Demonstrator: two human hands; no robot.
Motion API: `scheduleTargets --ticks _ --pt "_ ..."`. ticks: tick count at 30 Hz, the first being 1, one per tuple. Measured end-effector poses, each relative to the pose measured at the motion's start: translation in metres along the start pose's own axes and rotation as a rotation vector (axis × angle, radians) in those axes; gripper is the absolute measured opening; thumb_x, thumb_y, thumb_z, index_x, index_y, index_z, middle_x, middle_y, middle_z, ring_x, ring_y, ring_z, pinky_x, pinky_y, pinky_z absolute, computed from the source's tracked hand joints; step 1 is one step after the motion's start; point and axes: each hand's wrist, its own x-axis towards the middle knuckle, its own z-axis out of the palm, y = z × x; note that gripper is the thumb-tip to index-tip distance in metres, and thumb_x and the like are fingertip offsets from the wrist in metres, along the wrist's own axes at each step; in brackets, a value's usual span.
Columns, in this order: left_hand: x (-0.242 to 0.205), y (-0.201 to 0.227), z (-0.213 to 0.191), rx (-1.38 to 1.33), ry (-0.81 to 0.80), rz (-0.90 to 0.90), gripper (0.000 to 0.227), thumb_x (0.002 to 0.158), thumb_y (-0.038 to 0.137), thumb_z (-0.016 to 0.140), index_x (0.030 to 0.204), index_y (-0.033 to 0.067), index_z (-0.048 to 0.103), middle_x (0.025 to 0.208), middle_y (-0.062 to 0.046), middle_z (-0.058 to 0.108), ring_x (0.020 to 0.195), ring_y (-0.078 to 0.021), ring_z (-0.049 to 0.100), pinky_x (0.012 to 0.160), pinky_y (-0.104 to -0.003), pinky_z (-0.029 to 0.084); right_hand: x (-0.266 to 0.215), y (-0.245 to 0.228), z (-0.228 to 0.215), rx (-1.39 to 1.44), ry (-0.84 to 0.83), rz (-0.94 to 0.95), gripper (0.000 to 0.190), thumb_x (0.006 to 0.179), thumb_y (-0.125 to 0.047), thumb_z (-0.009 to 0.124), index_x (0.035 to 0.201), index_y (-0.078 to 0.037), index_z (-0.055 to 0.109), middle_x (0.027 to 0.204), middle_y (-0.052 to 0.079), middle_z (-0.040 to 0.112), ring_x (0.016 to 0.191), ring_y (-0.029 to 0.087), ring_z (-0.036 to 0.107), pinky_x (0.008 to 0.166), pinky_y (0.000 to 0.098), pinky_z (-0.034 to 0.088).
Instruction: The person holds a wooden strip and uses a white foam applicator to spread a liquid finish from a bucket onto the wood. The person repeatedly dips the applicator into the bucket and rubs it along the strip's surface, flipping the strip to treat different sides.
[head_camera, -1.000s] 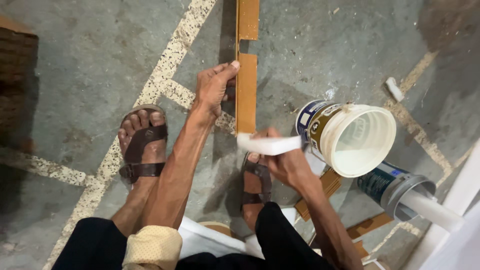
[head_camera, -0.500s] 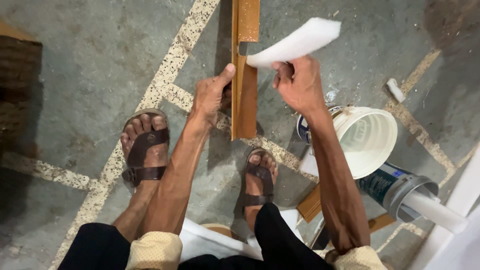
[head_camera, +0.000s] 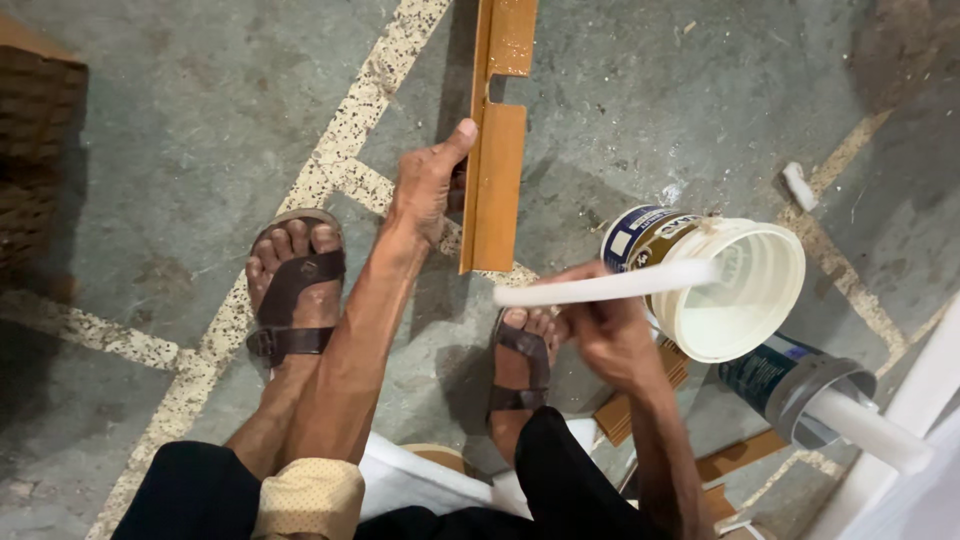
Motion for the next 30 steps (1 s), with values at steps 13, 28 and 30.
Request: scheduleTargets --ticks 13,28,30 --pt "0.005 -0.001 0.002 -0.237 -0.09 -0.018 0.054 0.093 0.044 0.072 0.107 -0.0087 0.073 0.089 -0.014 0.073 0.068 -0.0168 0.068 0.058 -0.03 0.055 0.005 0.015 0.006 -0.037 -0.013 0.036 0.01 0.1 0.007 0.05 0.106 0.001 0.056 0.103 0.015 0.075 0.065 0.01 0.064 0.056 0.0239 0.057" --pt "0.006 -0.01 0.006 -0.104 -0.072 -0.016 0.055 0.091 0.045 0.071 0.107 -0.0068 0.072 0.09 -0.011 0.078 0.071 -0.0144 0.075 0.064 -0.027 0.062 0.134 -0.033 -0.023 -0.367 0.251 -0.259 0.015 0.101 0.001 0.057 0.105 0.007 0.07 0.082 0.012 0.072 0.064 0.014 0.07 0.053 0.0289 0.054" --pt "0.007 -0.012 0.005 -0.116 -0.093 -0.008 0.055 0.093 0.047 0.071 0.104 -0.0072 0.074 0.087 -0.01 0.076 0.068 -0.0131 0.071 0.06 -0.026 0.058 0.144 -0.033 -0.02 -0.432 0.237 -0.255 0.014 0.098 0.002 0.058 0.101 0.006 0.071 0.076 0.013 0.072 0.063 0.016 0.071 0.054 0.0317 0.054"
